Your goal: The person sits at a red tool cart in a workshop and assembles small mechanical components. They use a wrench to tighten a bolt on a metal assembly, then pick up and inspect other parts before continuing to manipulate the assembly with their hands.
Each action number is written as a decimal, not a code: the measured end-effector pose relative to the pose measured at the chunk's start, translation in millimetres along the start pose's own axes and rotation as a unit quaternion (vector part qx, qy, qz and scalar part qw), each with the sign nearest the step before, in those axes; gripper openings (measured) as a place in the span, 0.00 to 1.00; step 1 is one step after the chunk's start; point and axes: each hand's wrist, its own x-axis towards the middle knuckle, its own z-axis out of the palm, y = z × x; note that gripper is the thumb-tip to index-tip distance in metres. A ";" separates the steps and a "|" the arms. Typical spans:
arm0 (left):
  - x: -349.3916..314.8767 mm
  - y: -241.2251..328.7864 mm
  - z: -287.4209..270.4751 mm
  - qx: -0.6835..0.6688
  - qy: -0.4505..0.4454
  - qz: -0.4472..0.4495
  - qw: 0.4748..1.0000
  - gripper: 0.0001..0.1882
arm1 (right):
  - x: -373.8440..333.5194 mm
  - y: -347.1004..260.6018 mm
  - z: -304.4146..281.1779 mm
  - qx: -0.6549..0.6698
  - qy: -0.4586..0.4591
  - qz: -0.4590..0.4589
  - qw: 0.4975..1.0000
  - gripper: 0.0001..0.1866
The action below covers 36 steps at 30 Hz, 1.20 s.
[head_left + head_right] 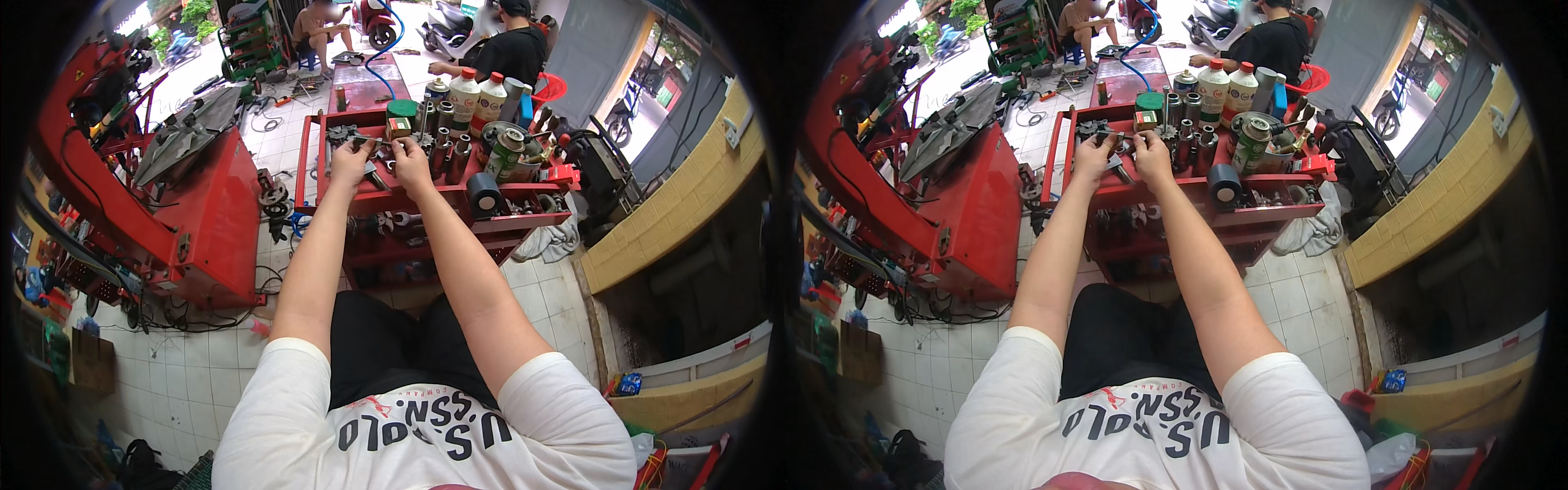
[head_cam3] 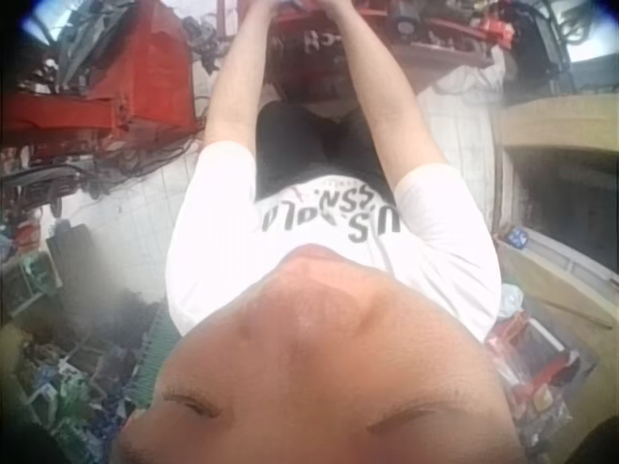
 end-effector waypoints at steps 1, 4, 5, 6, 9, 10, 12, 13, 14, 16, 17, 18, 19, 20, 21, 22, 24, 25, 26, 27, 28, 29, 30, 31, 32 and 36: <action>-0.1 -3.5 -5.2 0.111 0.021 0.038 0.993 0.17 | -1.7 -0.7 7.2 0.000 0.025 -0.021 0.999 0.10; -16.0 22.7 11.6 0.381 0.031 0.075 0.921 0.24 | 0.0 4.5 -1.2 -0.023 0.087 -0.029 0.996 0.09; -17.7 28.7 7.4 0.471 0.031 0.083 0.878 0.23 | 1.0 5.7 0.0 -0.041 0.094 -0.048 0.994 0.09; -19.5 34.6 3.2 0.557 0.030 0.091 0.825 0.23 | 2.0 6.9 -0.6 -0.059 0.102 -0.067 0.991 0.09; -31.8 49.2 -9.8 0.646 -0.085 0.068 0.755 0.24 | 0.8 8.2 -0.7 -0.126 0.112 -0.086 0.982 0.09; -33.3 52.0 -13.4 0.677 -0.114 0.059 0.725 0.25 | 0.5 7.4 0.5 -0.135 0.109 -0.087 0.981 0.09; -33.5 55.5 -13.9 0.687 -0.116 0.038 0.717 0.24 | 0.2 6.4 4.6 -0.143 0.118 -0.107 0.977 0.09; -35.1 54.5 -12.2 0.694 -0.117 0.041 0.709 0.23 | 0.1 7.3 3.5 -0.150 0.123 -0.117 0.974 0.09; -36.1 53.8 -10.8 0.702 -0.119 0.044 0.701 0.22 | 0.6 8.2 2.8 -0.127 0.124 -0.102 0.979 0.09; -36.4 52.0 -10.2 0.699 -0.123 0.043 0.704 0.20 | 1.5 8.8 2.2 -0.081 0.122 -0.071 0.987 0.09; -36.4 50.4 -10.2 0.697 -0.124 0.043 0.705 0.19 | 1.2 8.8 1.2 -0.076 0.121 -0.067 0.987 0.09; -36.1 48.8 -9.6 0.695 -0.130 0.044 0.706 0.18 | 0.7 8.7 -0.5 -0.072 0.121 -0.062 0.988 0.09; -35.0 46.9 -12.3 0.694 -0.135 0.044 0.706 0.18 | -0.9 5.9 1.1 -0.065 0.118 -0.058 0.989 0.09; -34.0 45.0 -14.8 0.693 -0.139 0.044 0.706 0.17 | -3.2 3.3 1.7 -0.073 0.115 -0.065 0.989 0.09; -32.4 39.9 -18.4 0.693 -0.131 0.051 0.708 0.17 | -6.3 0.7 1.7 -0.081 0.112 -0.073 0.988 0.09; -30.1 36.3 -19.2 0.691 -0.124 0.062 0.709 0.17 | -6.5 -0.3 0.4 -0.089 0.111 -0.082 0.986 0.09; -26.7 30.1 -23.2 0.677 -0.105 0.084 0.723 0.15 | -6.8 -2.5 3.2 -0.085 0.133 -0.094 0.983 0.09; -28.8 30.1 -22.4 0.664 -0.094 0.095 0.736 0.14 | -7.7 -3.5 3.8 -0.083 0.144 -0.098 0.981 0.09; -30.8 30.3 -21.7 0.651 -0.084 0.105 0.747 0.13 | -8.7 -4.6 3.9 -0.097 0.152 -0.107 0.978 0.09; -31.7 31.1 -21.1 0.630 -0.080 0.107 0.765 0.12 | -10.1 -5.6 3.8 -0.111 0.160 -0.116 0.974 0.09; -33.5 35.7 -17.7 0.607 -0.077 0.109 0.783 0.12 | -10.7 -4.9 2.2 -0.125 0.169 -0.125 0.970 0.09; -34.8 38.9 -15.4 0.584 -0.073 0.111 0.800 0.11 | -10.4 -4.4 1.2 -0.130 0.177 -0.132 0.967 0.09; -34.1 38.7 -14.4 0.561 -0.071 0.120 0.816 0.12 | -9.7 -3.9 0.2 -0.136 0.184 -0.139 0.964 0.09; -33.0 39.5 -15.8 0.538 -0.065 0.129 0.830 0.13 | -9.8 -6.0 1.9 -0.140 0.189 -0.147 0.961 0.09; -32.4 39.9 -17.3 0.514 -0.060 0.138 0.844 0.13 | -10.8 -7.6 2.7 -0.137 0.193 -0.146 0.960 0.09; -31.0 36.5 -18.4 0.448 -0.004 0.175 0.876 0.13 | -14.5 -10.3 -0.6 -0.145 0.212 -0.147 0.955 0.10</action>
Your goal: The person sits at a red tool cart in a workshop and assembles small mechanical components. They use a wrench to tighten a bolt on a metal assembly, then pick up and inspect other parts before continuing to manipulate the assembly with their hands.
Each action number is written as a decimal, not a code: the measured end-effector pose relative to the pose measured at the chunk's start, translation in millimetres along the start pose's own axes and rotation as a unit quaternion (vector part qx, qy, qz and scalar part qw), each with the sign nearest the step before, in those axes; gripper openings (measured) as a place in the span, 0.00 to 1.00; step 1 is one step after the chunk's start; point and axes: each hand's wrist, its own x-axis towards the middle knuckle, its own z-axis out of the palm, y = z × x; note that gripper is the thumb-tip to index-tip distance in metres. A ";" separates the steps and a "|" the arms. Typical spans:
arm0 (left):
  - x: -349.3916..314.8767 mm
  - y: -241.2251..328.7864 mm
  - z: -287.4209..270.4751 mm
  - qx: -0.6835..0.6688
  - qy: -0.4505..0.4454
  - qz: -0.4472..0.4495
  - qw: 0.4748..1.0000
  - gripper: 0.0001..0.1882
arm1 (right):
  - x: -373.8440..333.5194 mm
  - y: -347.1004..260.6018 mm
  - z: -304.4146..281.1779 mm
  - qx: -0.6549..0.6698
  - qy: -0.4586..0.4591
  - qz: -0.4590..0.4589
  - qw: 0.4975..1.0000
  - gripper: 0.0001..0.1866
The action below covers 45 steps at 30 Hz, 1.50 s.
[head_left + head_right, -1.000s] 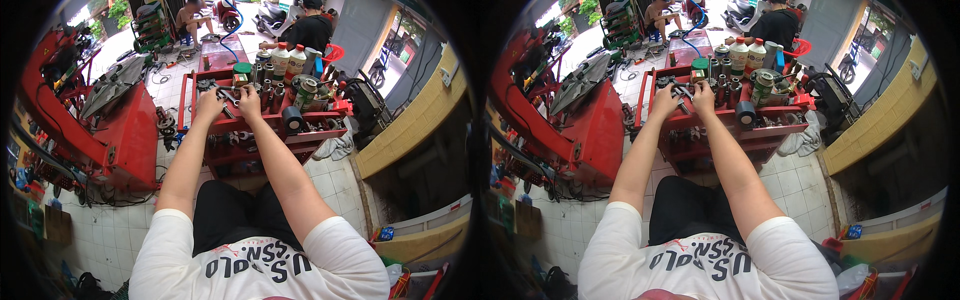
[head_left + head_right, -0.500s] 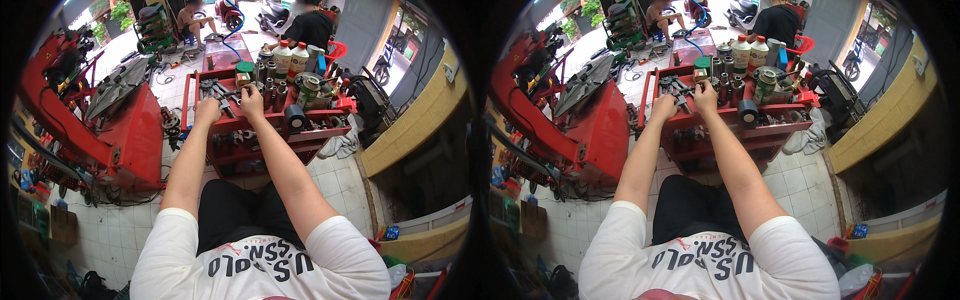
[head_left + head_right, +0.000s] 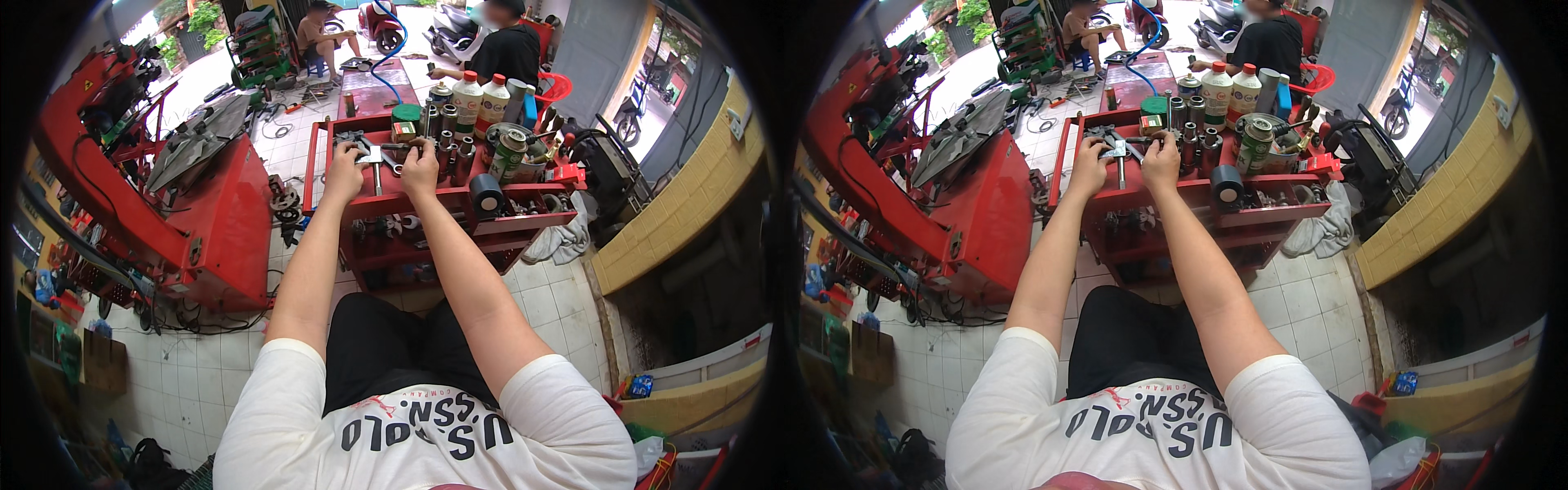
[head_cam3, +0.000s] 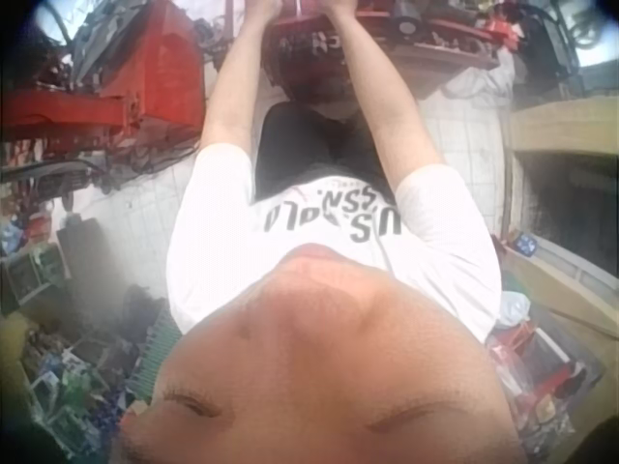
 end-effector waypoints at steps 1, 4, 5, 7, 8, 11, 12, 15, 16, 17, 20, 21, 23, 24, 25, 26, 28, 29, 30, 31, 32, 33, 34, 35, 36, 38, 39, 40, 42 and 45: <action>1.0 -13.6 1.6 0.005 0.032 0.007 0.999 0.13 | -0.4 -3.5 2.2 -0.001 0.001 -0.003 1.000 0.10; 8.2 -32.6 3.8 -0.058 0.067 -0.031 0.996 0.12 | -0.5 -4.7 3.8 0.031 0.017 0.012 0.999 0.10; 12.9 -38.7 1.3 -0.095 0.058 -0.051 0.993 0.12 | 1.7 -3.3 4.3 0.044 0.015 0.013 0.999 0.10; 17.7 -45.7 0.1 -0.194 0.060 -0.087 0.975 0.10 | 1.1 -1.6 5.0 0.031 0.013 0.008 0.999 0.11; 18.4 -47.9 -0.6 -0.261 0.078 -0.127 0.954 0.10 | 0.2 -1.3 5.3 0.024 0.011 0.006 1.000 0.11; 15.4 -46.1 -3.7 -0.446 0.118 -0.227 0.858 0.11 | -0.5 -1.9 3.0 0.023 0.006 0.006 1.000 0.11; 15.2 -44.7 -5.7 -0.499 0.129 -0.249 0.820 0.12 | -0.5 -2.1 1.6 0.022 0.004 0.009 1.000 0.10; 18.8 -53.6 -10.7 -0.573 0.174 -0.262 0.757 0.12 | 2.1 2.7 3.5 0.010 0.004 -0.006 1.000 0.10; 17.7 -56.9 -11.2 -0.593 0.187 -0.254 0.741 0.12 | 1.0 1.2 4.5 0.015 0.000 -0.002 1.000 0.10; 17.6 -59.9 -11.5 -0.612 0.200 -0.245 0.725 0.12 | 0.1 -0.2 5.3 0.020 -0.004 0.002 1.000 0.10; 17.6 -69.5 -15.1 -0.639 0.212 -0.251 0.695 0.12 | -2.2 -4.2 5.7 0.032 -0.010 0.005 0.999 0.10; 17.2 -71.1 -14.0 -0.638 0.221 -0.256 0.692 0.13 | -3.3 -5.8 6.1 0.034 -0.010 0.003 0.999 0.09; 17.8 -65.5 -11.3 -0.640 0.220 -0.269 0.686 0.13 | -2.5 -3.1 3.0 0.037 -0.015 -0.007 0.999 0.09; 18.8 -62.1 -9.2 -0.637 0.219 -0.266 0.690 0.13 | -1.6 -1.9 1.6 0.042 -0.021 -0.014 0.999 0.08; 19.7 -64.9 -9.6 -0.631 0.222 -0.262 0.695 0.13 | -3.0 -5.4 3.0 0.050 -0.031 -0.022 0.998 0.08; 20.7 -68.2 -11.1 -0.625 0.225 -0.259 0.701 0.14 | -5.3 -8.7 4.0 0.058 -0.052 -0.010 0.997 0.08; 20.5 -69.1 -11.8 -0.627 0.217 -0.267 0.699 0.11 | -6.4 -14.3 3.0 0.070 -0.091 0.011 0.993 0.08; 20.7 -65.8 -9.8 -0.637 0.213 -0.280 0.686 0.11 | -5.7 -16.8 2.4 0.079 -0.095 0.012 0.992 0.09; 22.9 -62.9 -9.1 -0.647 0.208 -0.293 0.673 0.10 | -5.7 -19.0 -0.1 0.066 -0.104 0.003 0.992 0.09; 23.2 -71.6 -13.7 -0.651 0.224 -0.290 0.665 0.12 | -9.7 -35.1 0.9 0.061 -0.121 -0.008 0.991 0.09; 22.8 -71.0 -13.7 -0.650 0.217 -0.285 0.670 0.12 | -11.6 -43.9 -3.0 0.047 -0.133 -0.016 0.990 0.09; 21.5 -70.7 -14.1 -0.649 0.209 -0.280 0.675 0.13 | -11.2 -53.1 -4.2 0.067 -0.155 -0.013 0.985 0.08; 19.7 -68.5 -12.5 -0.649 0.200 -0.277 0.679 0.13 | -9.0 -60.9 -9.3 0.057 -0.162 -0.057 0.983 0.08; 18.5 -64.8 -12.9 -0.655 0.210 -0.283 0.669 0.13 | -8.8 -67.5 -14.1 0.049 -0.169 -0.097 0.980 0.08; 18.9 -61.0 -13.2 -0.660 0.220 -0.288 0.658 0.13 | -8.3 -74.2 -18.8 0.041 -0.176 -0.136 0.974 0.08; 16.2 -63.0 -16.4 -0.667 0.219 -0.283 0.653 0.12 | -8.8 -91.4 -27.7 0.019 -0.204 -0.127 0.970 0.08; 13.4 -69.1 -20.8 -0.668 0.210 -0.274 0.659 0.11 | -12.0 -101.7 -31.4 0.005 -0.218 -0.109 0.970 0.08; 15.6 -70.8 -24.6 -0.673 0.200 -0.260 0.663 0.11 | -13.3 -109.7 -35.3 -0.011 -0.230 -0.095 0.968 0.08; 19.9 -44.5 -25.4 -0.684 0.229 -0.250 0.646 0.11 | -16.7 -110.4 -47.4 0.049 -0.223 -0.051 0.972 0.08; 21.0 2.7 -45.8 -0.741 0.236 -0.163 0.607 0.12 | -29.5 -128.5 -68.5 0.204 -0.205 0.034 0.957 0.07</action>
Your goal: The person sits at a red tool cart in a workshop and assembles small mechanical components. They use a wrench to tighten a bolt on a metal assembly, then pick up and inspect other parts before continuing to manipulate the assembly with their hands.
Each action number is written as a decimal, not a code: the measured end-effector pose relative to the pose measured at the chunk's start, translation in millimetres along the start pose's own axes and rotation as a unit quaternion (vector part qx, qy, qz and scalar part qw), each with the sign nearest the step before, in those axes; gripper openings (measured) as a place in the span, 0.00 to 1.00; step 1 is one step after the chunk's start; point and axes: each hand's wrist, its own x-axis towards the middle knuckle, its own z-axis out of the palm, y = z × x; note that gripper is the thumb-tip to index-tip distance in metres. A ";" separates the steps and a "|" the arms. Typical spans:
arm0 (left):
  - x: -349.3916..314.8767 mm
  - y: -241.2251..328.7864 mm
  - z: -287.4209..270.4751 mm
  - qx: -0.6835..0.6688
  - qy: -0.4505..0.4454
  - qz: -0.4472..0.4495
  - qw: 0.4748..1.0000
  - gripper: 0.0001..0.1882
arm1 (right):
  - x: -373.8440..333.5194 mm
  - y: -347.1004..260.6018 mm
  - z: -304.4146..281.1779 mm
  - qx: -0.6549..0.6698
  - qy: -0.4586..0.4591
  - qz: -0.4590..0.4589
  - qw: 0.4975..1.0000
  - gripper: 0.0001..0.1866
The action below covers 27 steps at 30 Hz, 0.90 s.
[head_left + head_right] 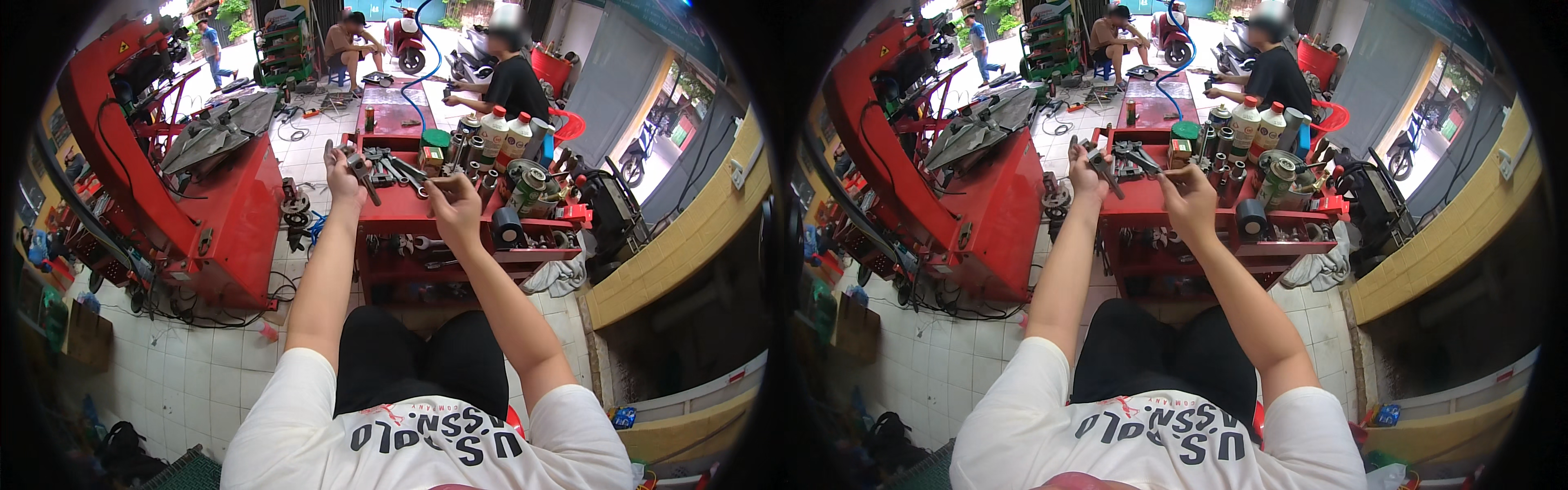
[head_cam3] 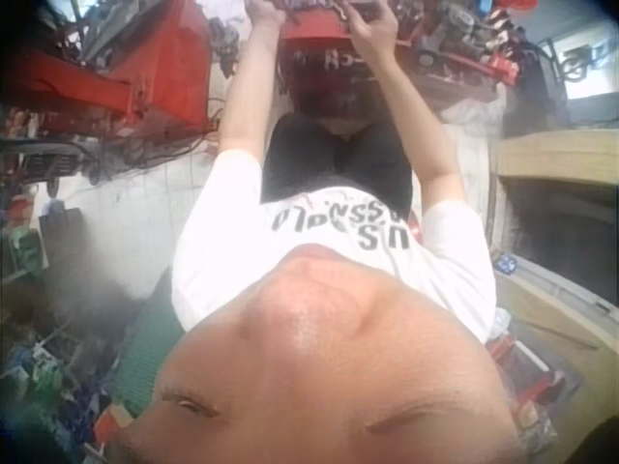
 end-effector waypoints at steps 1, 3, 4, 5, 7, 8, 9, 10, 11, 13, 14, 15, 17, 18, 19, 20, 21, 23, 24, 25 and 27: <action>-8.3 8.2 12.1 -0.034 -0.031 0.013 0.999 0.14 | -8.7 -12.7 0.8 0.069 0.009 0.019 0.997 0.07; -32.7 29.8 39.0 -0.019 -0.082 0.017 0.996 0.24 | -28.3 -36.2 2.6 0.256 0.063 0.086 0.961 0.08; -52.5 42.2 53.6 0.002 -0.117 0.033 0.993 0.26 | -40.3 -40.2 2.4 0.319 0.054 0.115 0.939 0.12; -69.7 56.4 61.5 0.024 -0.150 0.051 0.987 0.29 | -55.5 -51.4 6.0 0.295 0.003 0.116 0.949 0.13; -96.3 76.2 62.3 0.062 -0.200 0.057 0.976 0.31 | -89.1 -74.2 11.8 0.243 -0.098 0.114 0.958 0.15; -133.8 90.0 79.3 0.095 -0.208 0.075 0.971 0.31 | -111.2 -69.6 7.4 0.220 -0.130 0.116 0.960 0.16; -156.2 99.4 95.7 0.119 -0.162 0.098 0.975 0.19 | -126.6 -67.4 5.7 0.198 -0.168 0.112 0.959 0.17; -161.3 105.0 84.8 0.132 -0.165 0.090 0.973 0.20 | -133.9 -79.1 8.0 0.160 -0.193 0.145 0.957 0.17; -167.3 110.7 77.6 0.145 -0.166 0.089 0.971 0.20 | -139.3 -85.5 11.2 0.171 -0.195 0.179 0.949 0.17; -182.6 119.9 67.9 0.167 -0.164 0.090 0.968 0.21 | -151.5 -93.1 16.5 0.210 -0.201 0.215 0.933 0.15; -189.9 123.5 66.3 0.178 -0.163 0.092 0.966 0.22 | -155.0 -92.9 16.9 0.237 -0.226 0.241 0.914 0.14; -193.9 127.6 63.5 0.191 -0.160 0.102 0.963 0.22 | -155.0 -91.7 16.8 0.264 -0.249 0.266 0.893 0.13; -202.6 133.2 69.7 0.209 -0.156 0.116 0.958 0.22 | -157.2 -93.0 14.1 0.305 -0.269 0.301 0.863 0.13; -212.5 130.4 77.1 0.191 -0.083 0.133 0.969 0.21 | -159.1 -97.1 15.6 0.323 -0.268 0.310 0.853 0.14; -214.7 131.2 74.1 0.200 -0.087 0.133 0.967 0.21 | -158.5 -101.4 16.6 0.342 -0.271 0.315 0.843 0.16; -215.3 133.7 67.8 0.209 -0.092 0.132 0.965 0.21 | -158.6 -105.2 15.3 0.361 -0.272 0.329 0.829 0.16; -216.1 135.8 62.4 0.218 -0.097 0.131 0.962 0.21 | -159.1 -108.8 13.8 0.380 -0.274 0.342 0.815 0.17; -218.8 133.4 62.3 0.212 -0.089 0.118 0.966 0.23 | -160.5 -110.2 9.0 0.414 -0.270 0.357 0.792 0.18; -220.8 132.6 64.9 0.211 -0.081 0.115 0.967 0.24 | -161.6 -109.5 7.7 0.433 -0.268 0.360 0.781 0.18; -222.2 132.8 68.3 0.211 -0.073 0.115 0.968 0.24 | -162.3 -109.8 7.0 0.452 -0.269 0.362 0.770 0.18; -224.7 132.9 69.6 0.195 -0.071 0.089 0.974 0.24 | -165.3 -112.5 6.7 0.442 -0.234 0.379 0.779 0.17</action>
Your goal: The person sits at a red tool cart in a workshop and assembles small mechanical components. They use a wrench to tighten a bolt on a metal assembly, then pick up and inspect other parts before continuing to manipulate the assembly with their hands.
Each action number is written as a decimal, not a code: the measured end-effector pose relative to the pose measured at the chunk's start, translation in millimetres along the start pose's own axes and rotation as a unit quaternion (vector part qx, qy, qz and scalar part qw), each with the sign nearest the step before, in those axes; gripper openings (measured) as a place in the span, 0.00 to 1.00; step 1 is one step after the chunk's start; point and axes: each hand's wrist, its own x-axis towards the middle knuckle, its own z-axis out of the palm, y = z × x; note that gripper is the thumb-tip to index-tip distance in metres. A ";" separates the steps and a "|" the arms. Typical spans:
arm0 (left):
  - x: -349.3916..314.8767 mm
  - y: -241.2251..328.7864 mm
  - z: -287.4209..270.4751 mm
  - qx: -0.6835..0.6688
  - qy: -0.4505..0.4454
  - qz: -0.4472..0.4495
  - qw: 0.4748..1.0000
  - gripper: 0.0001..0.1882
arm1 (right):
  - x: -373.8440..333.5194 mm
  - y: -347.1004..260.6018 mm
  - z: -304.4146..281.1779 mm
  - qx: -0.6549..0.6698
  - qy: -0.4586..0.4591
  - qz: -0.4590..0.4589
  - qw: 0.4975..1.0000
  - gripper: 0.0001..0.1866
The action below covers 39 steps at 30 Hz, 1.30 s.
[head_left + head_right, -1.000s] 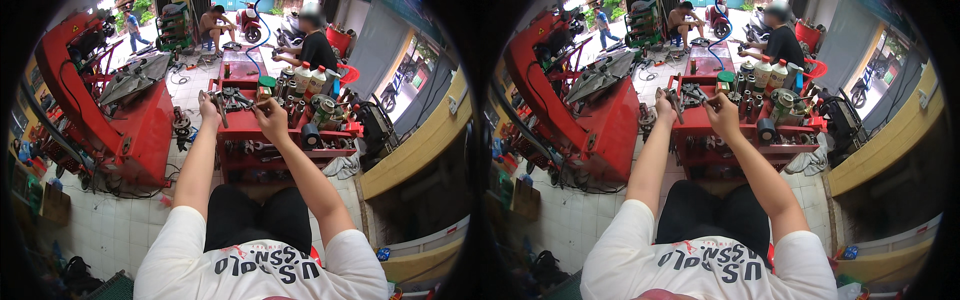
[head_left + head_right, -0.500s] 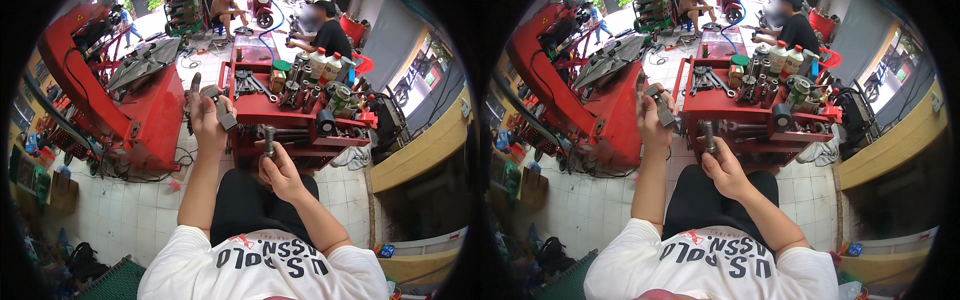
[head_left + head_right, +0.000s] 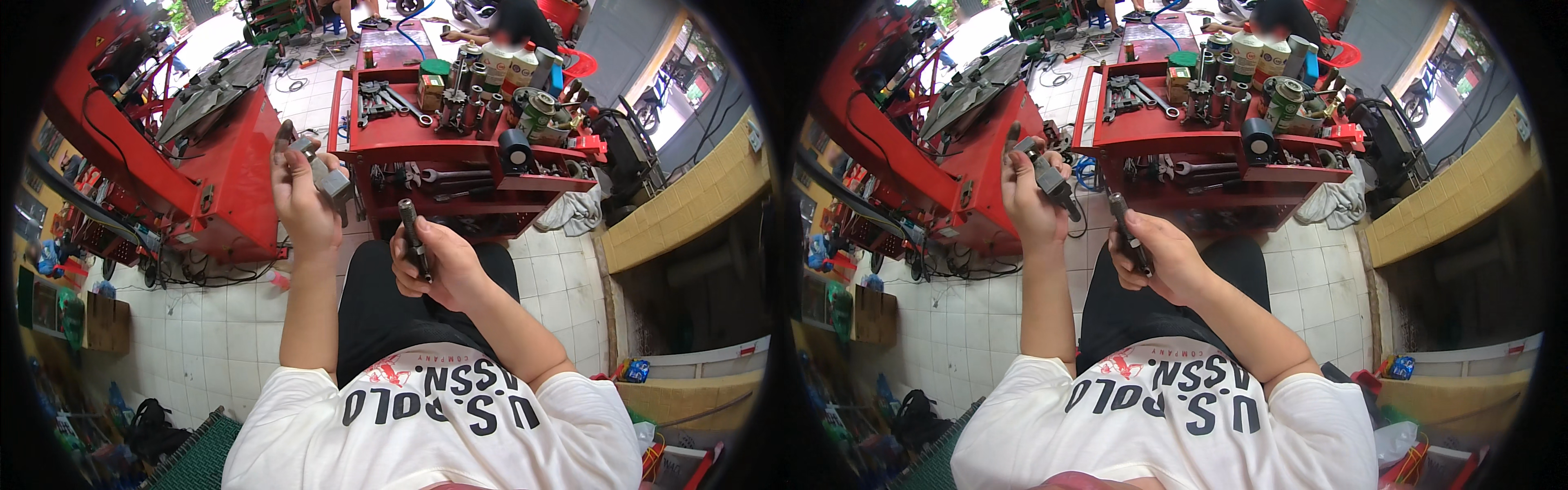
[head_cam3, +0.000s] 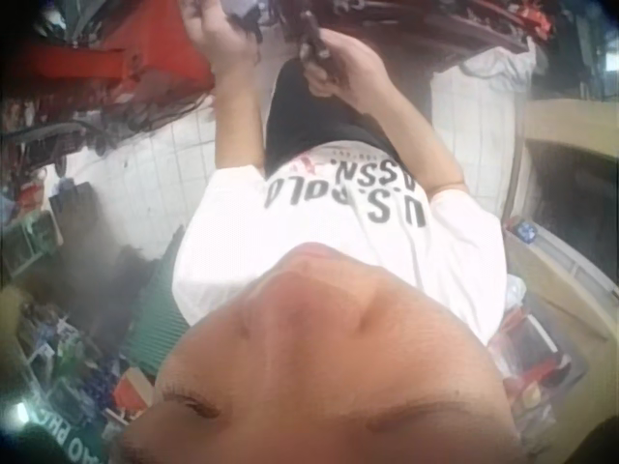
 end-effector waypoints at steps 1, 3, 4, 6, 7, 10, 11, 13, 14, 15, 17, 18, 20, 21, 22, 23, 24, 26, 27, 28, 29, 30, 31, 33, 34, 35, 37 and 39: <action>-0.5 1.3 -1.2 -0.013 -0.007 -0.013 1.000 0.24 | -0.9 0.7 1.5 0.003 0.019 0.000 1.000 0.17; -2.6 2.5 -0.7 -0.042 -0.013 -0.043 0.998 0.24 | -2.8 -5.2 9.3 -0.077 0.041 -0.032 0.996 0.16; -3.6 3.5 0.1 -0.058 -0.013 -0.059 0.997 0.23 | -2.7 -7.3 11.8 -0.116 0.052 -0.047 0.991 0.16; -5.2 3.7 1.2 -0.083 -0.008 -0.091 0.992 0.22 | -1.4 -5.4 11.1 -0.155 0.084 -0.084 0.981 0.16; -6.5 4.1 0.5 -0.092 -0.002 -0.107 0.990 0.21 | -1.0 -4.1 10.6 -0.175 0.097 -0.101 0.975 0.16; -8.3 4.6 -0.9 -0.119 0.010 -0.144 0.982 0.21 | -3.2 -5.2 1.6 -0.182 0.049 -0.088 0.978 0.16; -7.8 3.8 -1.6 -0.128 0.013 -0.156 0.979 0.21 | -3.5 -5.5 2.1 -0.178 0.045 -0.074 0.980 0.16; -8.1 3.0 -3.7 -0.151 0.011 -0.186 0.971 0.21 | -5.9 -6.1 4.8 -0.168 0.037 -0.049 0.984 0.16; -8.6 3.1 -4.2 -0.163 0.010 -0.201 0.966 0.21 | -6.5 -6.9 6.9 -0.161 0.030 -0.040 0.986 0.16; -8.4 3.1 -4.0 -0.188 0.010 -0.220 0.957 0.21 | -5.8 -8.6 9.6 -0.154 0.024 -0.032 0.987 0.16; -7.3 3.5 -2.9 -0.238 0.008 -0.257 0.937 0.21 | -5.1 -10.2 15.2 -0.148 0.015 -0.031 0.988 0.17; -8.7 4.1 -1.6 -0.231 0.008 -0.253 0.940 0.21 | -5.0 -10.2 17.8 -0.149 0.012 -0.037 0.988 0.17; -11.5 6.0 1.9 -0.216 0.007 -0.243 0.946 0.20 | -4.5 -11.1 22.6 -0.153 0.009 -0.047 0.987 0.17; -12.6 7.5 2.7 -0.206 0.005 -0.232 0.951 0.20 | -4.0 -11.7 24.7 -0.154 0.009 -0.051 0.987 0.17; -13.8 7.7 4.5 -0.196 0.002 -0.224 0.955 0.20 | -4.6 -12.8 25.3 -0.155 0.011 -0.056 0.986 0.17; -14.7 8.1 6.3 -0.186 -0.001 -0.215 0.959 0.19 | -4.4 -14.1 23.7 -0.136 0.008 -0.044 0.990 0.17; -15.3 9.1 8.5 -0.182 0.007 -0.210 0.961 0.19 | -3.9 -15.4 20.7 -0.117 0.005 -0.032 0.993 0.18; -16.0 11.5 11.7 -0.175 0.023 -0.199 0.964 0.18 | -6.0 -18.3 20.4 -0.075 0.018 0.003 0.997 0.19; -16.6 11.8 11.8 -0.168 0.018 -0.192 0.967 0.19 | -8.2 -21.3 23.4 -0.052 0.033 0.026 0.998 0.19; -17.6 12.4 11.7 -0.161 0.013 -0.184 0.970 0.19 | -10.2 -23.0 25.1 -0.029 0.048 0.049 0.997 0.19; -18.4 13.0 11.4 -0.154 0.008 -0.177 0.972 0.19 | -11.5 -22.8 24.2 -0.033 0.036 0.041 0.998 0.19; -18.6 13.3 10.9 -0.151 0.007 -0.173 0.973 0.19 | -12.6 -22.0 22.5 -0.036 0.023 0.034 0.998 0.20; -18.5 13.0 10.5 -0.148 0.007 -0.171 0.974 0.19 | -14.0 -21.8 20.9 -0.039 0.012 0.027 0.999 0.21; -18.9 12.3 10.3 -0.144 0.007 -0.166 0.975 0.20 | -15.3 -25.2 17.3 -0.065 -0.013 0.027 0.997 0.20; -19.3 12.2 9.8 -0.143 0.009 -0.164 0.976 0.20 | -15.3 -26.0 16.3 -0.078 -0.027 0.027 0.996 0.21; -19.6 12.2 9.4 -0.141 0.010 -0.161 0.977 0.20 | -16.0 -26.5 17.8 -0.086 -0.028 0.017 0.996 0.20; -19.7 12.4 9.4 -0.138 0.017 -0.161 0.977 0.20 | -18.0 -28.4 22.5 -0.103 -0.029 -0.005 0.994 0.20; -19.5 12.8 9.8 -0.141 0.021 -0.159 0.977 0.19 | -17.7 -26.5 19.1 -0.084 -0.033 -0.013 0.996 0.19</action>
